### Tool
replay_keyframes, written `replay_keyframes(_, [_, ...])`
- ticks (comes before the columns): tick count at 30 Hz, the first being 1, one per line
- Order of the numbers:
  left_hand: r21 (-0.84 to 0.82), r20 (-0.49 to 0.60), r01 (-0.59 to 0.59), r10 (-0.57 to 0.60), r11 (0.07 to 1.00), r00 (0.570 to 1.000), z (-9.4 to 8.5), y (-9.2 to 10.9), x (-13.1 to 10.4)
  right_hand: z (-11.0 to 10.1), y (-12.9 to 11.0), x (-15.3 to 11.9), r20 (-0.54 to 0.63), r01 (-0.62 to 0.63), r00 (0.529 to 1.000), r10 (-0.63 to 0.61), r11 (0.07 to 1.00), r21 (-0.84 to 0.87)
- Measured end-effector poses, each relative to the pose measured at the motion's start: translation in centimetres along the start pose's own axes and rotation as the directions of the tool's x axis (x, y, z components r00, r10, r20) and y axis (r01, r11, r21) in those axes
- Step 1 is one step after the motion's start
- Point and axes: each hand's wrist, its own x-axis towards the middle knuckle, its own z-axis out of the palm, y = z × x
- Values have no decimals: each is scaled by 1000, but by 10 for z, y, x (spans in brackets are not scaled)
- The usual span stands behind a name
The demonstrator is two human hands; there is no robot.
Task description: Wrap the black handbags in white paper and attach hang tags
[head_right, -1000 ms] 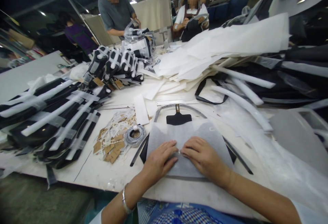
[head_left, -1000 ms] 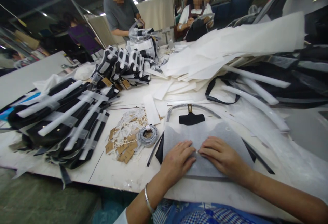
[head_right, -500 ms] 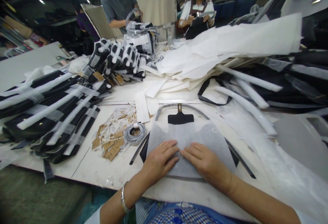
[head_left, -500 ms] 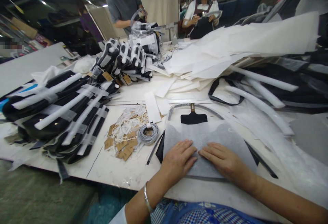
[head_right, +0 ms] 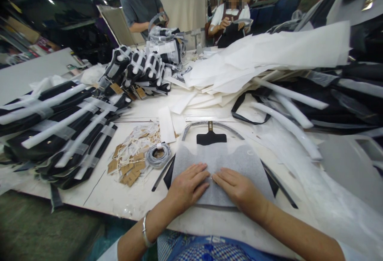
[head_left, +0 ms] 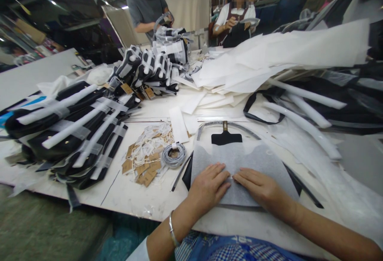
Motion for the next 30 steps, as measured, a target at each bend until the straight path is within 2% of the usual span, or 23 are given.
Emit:
replay_keyframes(12, [-13,3,3,-2,1000,1000,2,-2,-2,-2,0,3,-15,69,998,-68,993,94])
replay_keyframes(19, [7,8,10,-10,1000,1000,2,-1,-1,-8,-3,10,20,-82,997,79,975,206])
replay_keyframes(25, [30,13,-3,2,1000,1000,-1,1,-1,-4,-4,11,119,-164,982,146,973,160])
replay_keyframes(30, [65,102,-21,15,998,995,-7,2,2,0,2,3,264,-163,951,159,987,-6])
